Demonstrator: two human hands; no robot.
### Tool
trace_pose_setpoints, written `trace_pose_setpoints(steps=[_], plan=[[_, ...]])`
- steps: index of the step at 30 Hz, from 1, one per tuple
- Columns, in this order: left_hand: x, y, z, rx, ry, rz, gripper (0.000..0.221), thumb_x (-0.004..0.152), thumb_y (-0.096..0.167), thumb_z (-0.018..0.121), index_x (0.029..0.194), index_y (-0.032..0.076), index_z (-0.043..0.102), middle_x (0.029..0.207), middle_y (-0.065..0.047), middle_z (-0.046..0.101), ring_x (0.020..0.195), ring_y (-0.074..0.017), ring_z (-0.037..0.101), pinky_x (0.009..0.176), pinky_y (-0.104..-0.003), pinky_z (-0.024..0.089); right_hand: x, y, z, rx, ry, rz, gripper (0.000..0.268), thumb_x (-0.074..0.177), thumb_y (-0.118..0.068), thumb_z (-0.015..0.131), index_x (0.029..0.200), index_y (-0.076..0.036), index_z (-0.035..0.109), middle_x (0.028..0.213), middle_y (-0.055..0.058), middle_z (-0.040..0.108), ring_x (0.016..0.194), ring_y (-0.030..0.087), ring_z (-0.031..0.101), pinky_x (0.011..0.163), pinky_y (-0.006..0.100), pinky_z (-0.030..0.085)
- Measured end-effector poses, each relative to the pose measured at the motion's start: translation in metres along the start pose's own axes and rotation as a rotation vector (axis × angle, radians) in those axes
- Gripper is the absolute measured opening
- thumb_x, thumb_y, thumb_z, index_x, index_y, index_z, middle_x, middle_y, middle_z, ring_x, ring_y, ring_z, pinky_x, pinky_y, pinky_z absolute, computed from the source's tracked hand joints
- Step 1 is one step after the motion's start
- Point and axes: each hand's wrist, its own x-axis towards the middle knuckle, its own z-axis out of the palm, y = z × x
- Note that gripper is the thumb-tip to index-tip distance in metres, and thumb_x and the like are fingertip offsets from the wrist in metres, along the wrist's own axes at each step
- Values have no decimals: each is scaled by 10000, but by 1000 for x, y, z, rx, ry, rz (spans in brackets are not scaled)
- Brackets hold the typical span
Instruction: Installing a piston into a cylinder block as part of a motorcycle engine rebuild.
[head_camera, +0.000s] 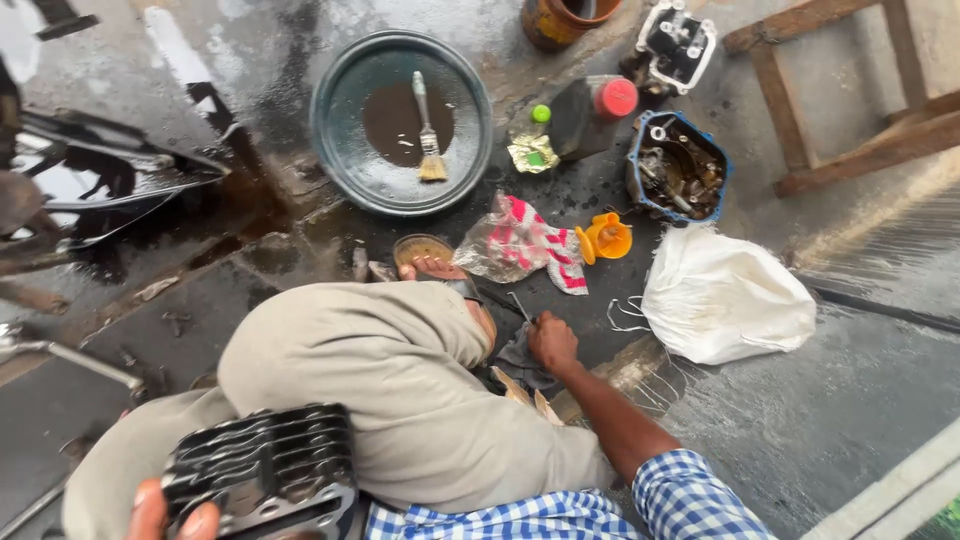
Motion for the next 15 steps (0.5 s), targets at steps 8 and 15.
trace_pose_setpoints(steps=[8,15], plan=[[243,336,-33,-3,-436,110,211,770,250,812,825,104,669,1499,-187,503,1512,-521,302,1202,-628,264,20,-5,-11,-124,-121,41,377,914,-323,607,1141,-31,678,1084,313,714,1037,504,689,920,576,542],[241,329,-30,-151,-563,181,227,849,223,801,805,89,623,1567,-215,414,1541,-546,147,1166,-763,219,1,-45,-146,894,-11,-56,183,973,-109,606,1124,-12,565,951,221,717,821,310,723,756,413,569]])
